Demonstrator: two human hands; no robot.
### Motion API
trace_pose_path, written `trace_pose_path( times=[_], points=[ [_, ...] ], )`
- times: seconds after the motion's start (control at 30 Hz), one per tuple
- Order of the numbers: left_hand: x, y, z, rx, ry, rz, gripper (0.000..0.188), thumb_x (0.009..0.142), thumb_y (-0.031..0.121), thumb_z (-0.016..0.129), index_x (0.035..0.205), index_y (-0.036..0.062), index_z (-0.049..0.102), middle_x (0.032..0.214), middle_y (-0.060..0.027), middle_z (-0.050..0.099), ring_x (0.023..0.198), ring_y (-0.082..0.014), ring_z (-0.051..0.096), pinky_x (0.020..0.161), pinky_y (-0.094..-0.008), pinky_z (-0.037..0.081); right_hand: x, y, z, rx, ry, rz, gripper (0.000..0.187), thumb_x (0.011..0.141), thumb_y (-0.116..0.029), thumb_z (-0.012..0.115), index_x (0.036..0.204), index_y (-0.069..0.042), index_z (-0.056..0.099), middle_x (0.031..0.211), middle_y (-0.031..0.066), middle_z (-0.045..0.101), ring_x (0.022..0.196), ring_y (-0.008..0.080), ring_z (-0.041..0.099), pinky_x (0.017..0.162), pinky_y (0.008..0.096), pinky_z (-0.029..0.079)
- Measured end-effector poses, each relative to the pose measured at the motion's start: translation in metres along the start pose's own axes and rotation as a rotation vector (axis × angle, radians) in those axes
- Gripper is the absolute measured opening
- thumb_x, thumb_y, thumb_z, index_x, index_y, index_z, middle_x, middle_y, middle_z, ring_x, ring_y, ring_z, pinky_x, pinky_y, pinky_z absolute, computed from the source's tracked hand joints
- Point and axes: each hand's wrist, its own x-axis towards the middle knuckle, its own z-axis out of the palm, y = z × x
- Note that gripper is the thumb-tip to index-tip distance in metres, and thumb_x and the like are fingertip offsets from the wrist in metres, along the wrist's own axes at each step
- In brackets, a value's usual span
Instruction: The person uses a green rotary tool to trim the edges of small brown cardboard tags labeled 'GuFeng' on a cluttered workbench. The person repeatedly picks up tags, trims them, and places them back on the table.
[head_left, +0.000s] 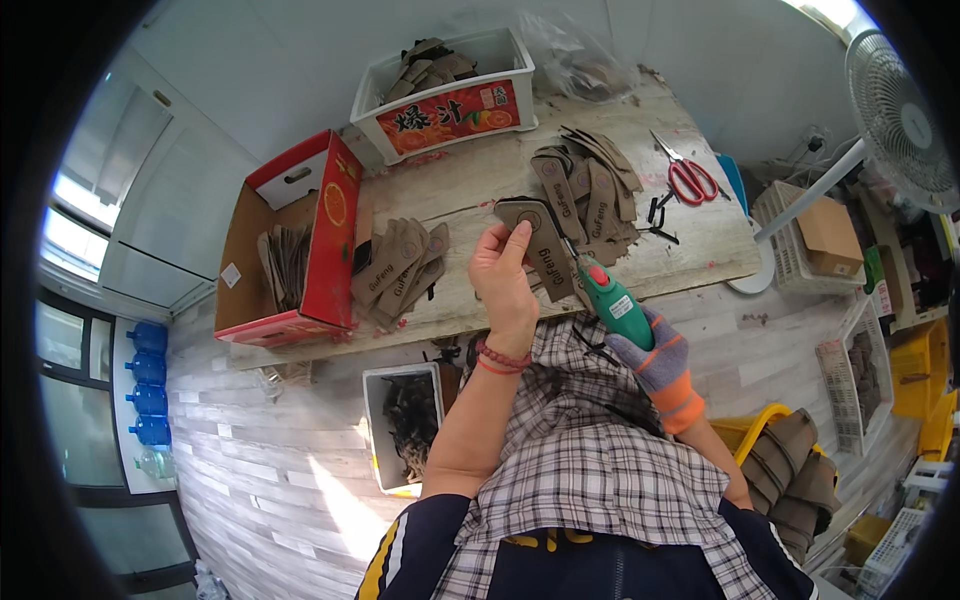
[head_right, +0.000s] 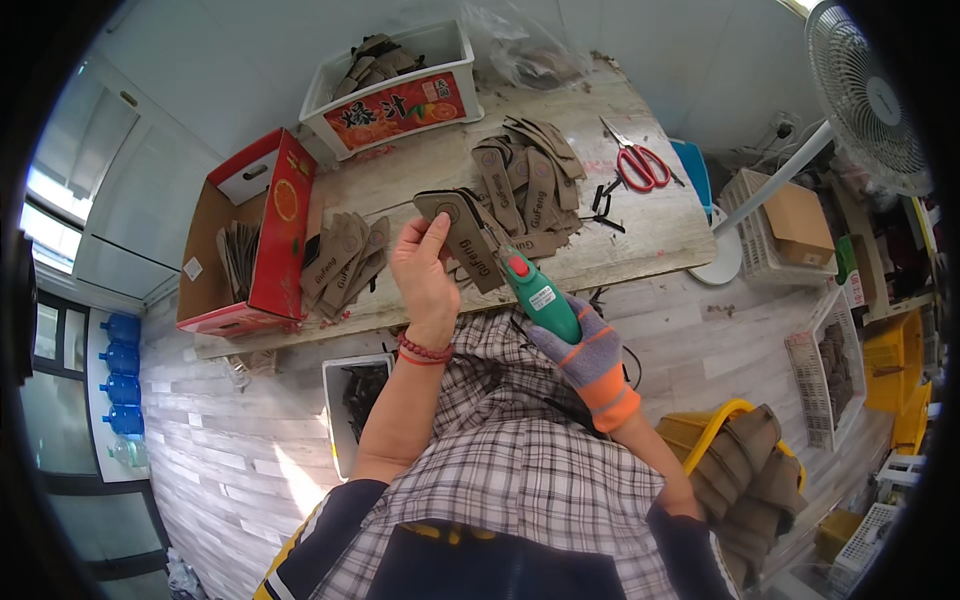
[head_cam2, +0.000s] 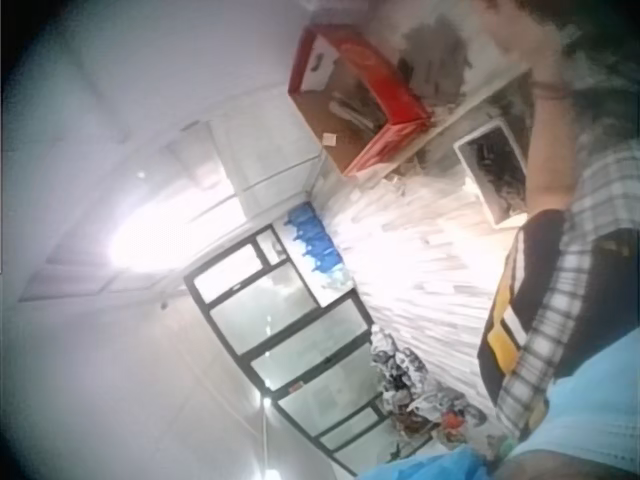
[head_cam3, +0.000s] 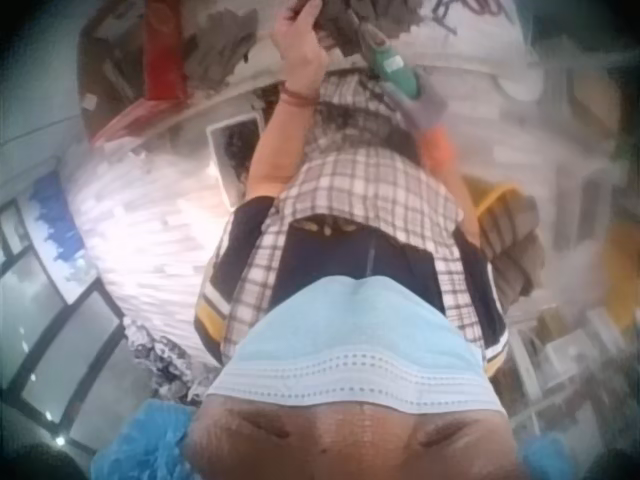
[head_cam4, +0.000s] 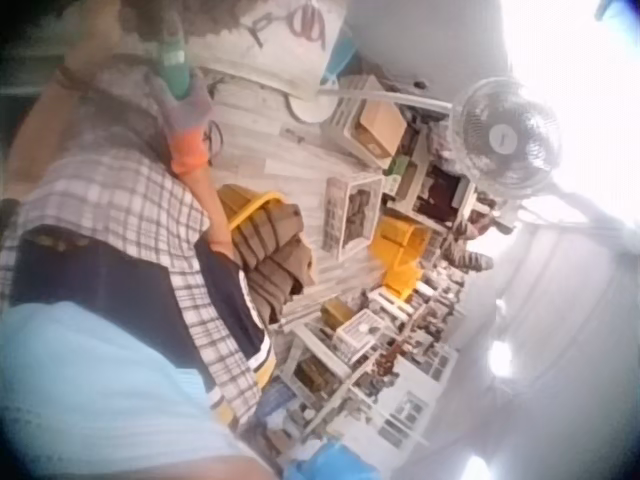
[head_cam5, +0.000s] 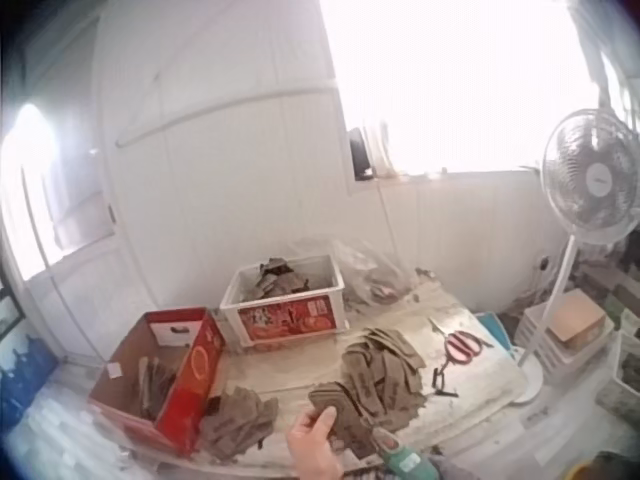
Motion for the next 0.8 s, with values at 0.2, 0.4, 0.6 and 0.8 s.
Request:
trace_pose_path(
  times=[0.2, 0.4, 0.6, 0.8],
  points=[
    [-0.008, -0.018, 0.001, -0.134, -0.015, -0.105, 0.007, 0.085, 0.008, 0.065, 0.087, 0.0038, 0.06, 0.083, -0.0039, 0.066, 0.071, -0.0105, 0.061, 0.064, -0.0236, 0.05, -0.004, -0.002, -0.007, -0.036, 0.007, -0.021, 0.051, 0.074, -0.024, 0.078, 0.113, 0.001, 0.056, 0.084, 0.0079, 0.066, 0.072, 0.0109, 0.061, 0.065, 0.0254, 0.05],
    [-0.014, -0.03, 0.003, -0.102, -0.005, -0.152, 0.006, 0.083, 0.006, 0.066, 0.085, 0.0035, 0.061, 0.079, -0.0031, 0.066, 0.065, -0.0087, 0.059, 0.059, -0.0217, 0.047, -0.003, 0.002, -0.012, 0.047, 0.002, 0.048, 0.051, 0.075, -0.023, 0.077, 0.114, 0.001, 0.056, 0.083, 0.0064, 0.066, 0.073, 0.009, 0.06, 0.064, 0.0244, 0.05],
    [-0.018, -0.035, -0.002, -0.035, -0.045, -0.167, 0.005, 0.083, 0.005, 0.065, 0.082, 0.0012, 0.063, 0.076, -0.0033, 0.066, 0.062, -0.0077, 0.058, 0.058, -0.0203, 0.045, -0.001, 0.002, -0.014, 0.059, -0.002, 0.042, 0.051, 0.075, -0.023, 0.077, 0.114, 0.001, 0.056, 0.083, 0.0052, 0.065, 0.071, 0.0077, 0.058, 0.062, 0.0235, 0.049],
    [-0.025, -0.032, -0.006, 0.043, -0.115, -0.207, 0.006, 0.084, 0.004, 0.064, 0.087, -0.0014, 0.065, 0.08, -0.0052, 0.067, 0.065, -0.0088, 0.06, 0.06, -0.0212, 0.047, 0.0, -0.001, -0.017, 0.052, 0.005, 0.059, 0.049, 0.075, -0.023, 0.078, 0.112, 0.002, 0.057, 0.083, 0.0051, 0.065, 0.07, 0.0068, 0.057, 0.061, 0.0228, 0.048]
  ],
)
